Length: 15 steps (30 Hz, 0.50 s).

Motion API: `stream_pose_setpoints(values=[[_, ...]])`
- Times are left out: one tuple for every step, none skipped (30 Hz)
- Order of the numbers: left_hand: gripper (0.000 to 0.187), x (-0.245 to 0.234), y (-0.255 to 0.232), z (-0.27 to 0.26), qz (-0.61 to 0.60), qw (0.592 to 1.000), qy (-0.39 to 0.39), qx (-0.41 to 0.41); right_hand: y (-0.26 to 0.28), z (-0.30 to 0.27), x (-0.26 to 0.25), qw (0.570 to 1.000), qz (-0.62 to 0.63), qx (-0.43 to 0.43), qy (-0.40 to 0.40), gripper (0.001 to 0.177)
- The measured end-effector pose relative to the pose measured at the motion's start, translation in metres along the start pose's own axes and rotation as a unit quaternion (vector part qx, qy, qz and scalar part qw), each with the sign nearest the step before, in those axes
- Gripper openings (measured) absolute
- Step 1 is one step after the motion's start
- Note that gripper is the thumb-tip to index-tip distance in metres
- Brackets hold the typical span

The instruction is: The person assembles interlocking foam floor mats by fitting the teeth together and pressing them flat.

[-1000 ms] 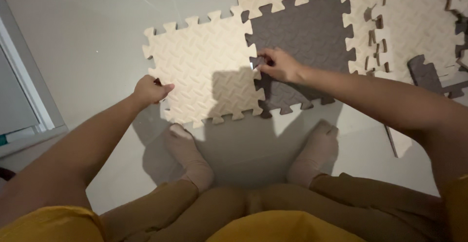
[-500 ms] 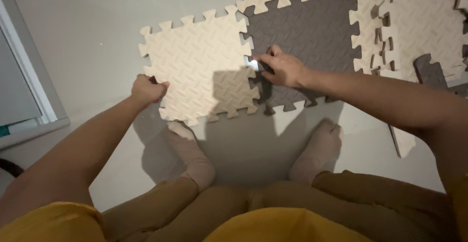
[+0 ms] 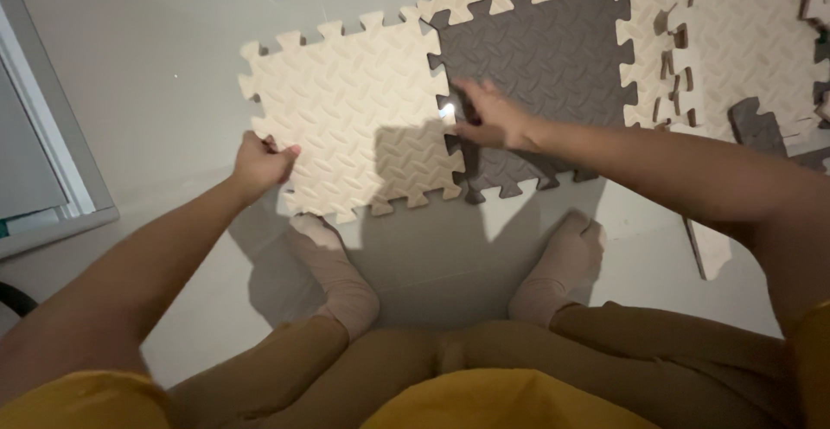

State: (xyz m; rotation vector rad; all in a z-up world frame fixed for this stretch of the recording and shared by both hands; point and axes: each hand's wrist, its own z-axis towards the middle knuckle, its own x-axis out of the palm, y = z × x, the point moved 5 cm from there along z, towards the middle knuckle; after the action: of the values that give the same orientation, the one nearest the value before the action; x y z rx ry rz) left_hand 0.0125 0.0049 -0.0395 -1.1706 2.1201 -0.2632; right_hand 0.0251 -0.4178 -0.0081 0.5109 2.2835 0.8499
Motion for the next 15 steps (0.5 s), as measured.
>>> stream_pose_setpoints(values=[[0.045, -0.004, -0.004, -0.001, -0.012, 1.000, -0.004, 0.015, 0.001, 0.001, -0.001, 0.999, 0.031, -0.006, -0.018, 0.081], [0.050, -0.010, -0.011, -0.003, -0.025, 0.999, -0.009, 0.030, 0.002, 0.003, -0.003, 0.997, 0.062, -0.013, -0.037, 0.082], [0.049, -0.018, -0.026, -0.002, -0.019, 0.998, 0.011, 0.067, 0.002, 0.006, -0.005, 0.994, 0.093, -0.019, -0.055, 0.084], [0.050, -0.028, -0.046, 0.001, -0.012, 0.994, 0.030, 0.103, 0.000, 0.008, -0.007, 0.993, 0.098, -0.020, -0.063, 0.083], [0.040, -0.043, -0.062, 0.006, 0.115, 0.990, -0.026, 0.073, -0.005, 0.010, -0.010, 0.992, 0.104, -0.020, -0.070, 0.082], [0.058, -0.061, -0.117, -0.016, 0.145, 0.851, -0.113, 0.492, -0.009, 0.014, -0.011, 0.991, 0.109, -0.023, -0.078, 0.081], [0.050, -0.075, -0.129, -0.005, 0.159, 0.895, -0.095, 0.405, -0.011, 0.019, -0.011, 0.981, 0.165, -0.048, -0.094, 0.072], [0.043, -0.095, -0.139, 0.004, 0.171, 0.931, -0.076, 0.313, -0.013, 0.027, -0.013, 0.966, 0.220, -0.075, -0.109, 0.064], [0.043, -0.103, -0.155, 0.004, 0.213, 0.911, -0.078, 0.344, -0.015, 0.030, -0.016, 0.948, 0.274, -0.102, -0.122, 0.057], [0.042, -0.110, -0.170, 0.004, 0.258, 0.887, -0.081, 0.373, -0.023, 0.032, -0.015, 0.935, 0.340, -0.043, -0.091, 0.055], [0.043, -0.112, -0.182, 0.005, 0.302, 0.861, -0.082, 0.401, -0.028, 0.032, -0.017, 0.913, 0.403, 0.015, -0.058, 0.054], [0.045, -0.099, -0.193, 0.014, 0.364, 0.826, -0.072, 0.424, -0.031, 0.032, -0.019, 0.884, 0.461, 0.076, -0.027, 0.056], [0.049, -0.079, -0.197, 0.020, 0.423, 0.787, -0.061, 0.444, -0.024, 0.030, -0.020, 0.903, 0.426, 0.060, 0.002, 0.056], [0.052, -0.058, -0.197, 0.021, 0.419, 0.777, -0.045, 0.468, -0.018, 0.022, -0.019, 0.920, 0.388, 0.042, 0.025, 0.057], [0.055, -0.037, -0.199, 0.022, 0.414, 0.766, -0.030, 0.491, -0.013, 0.017, -0.017, 0.935, 0.349, 0.025, 0.047, 0.057]])
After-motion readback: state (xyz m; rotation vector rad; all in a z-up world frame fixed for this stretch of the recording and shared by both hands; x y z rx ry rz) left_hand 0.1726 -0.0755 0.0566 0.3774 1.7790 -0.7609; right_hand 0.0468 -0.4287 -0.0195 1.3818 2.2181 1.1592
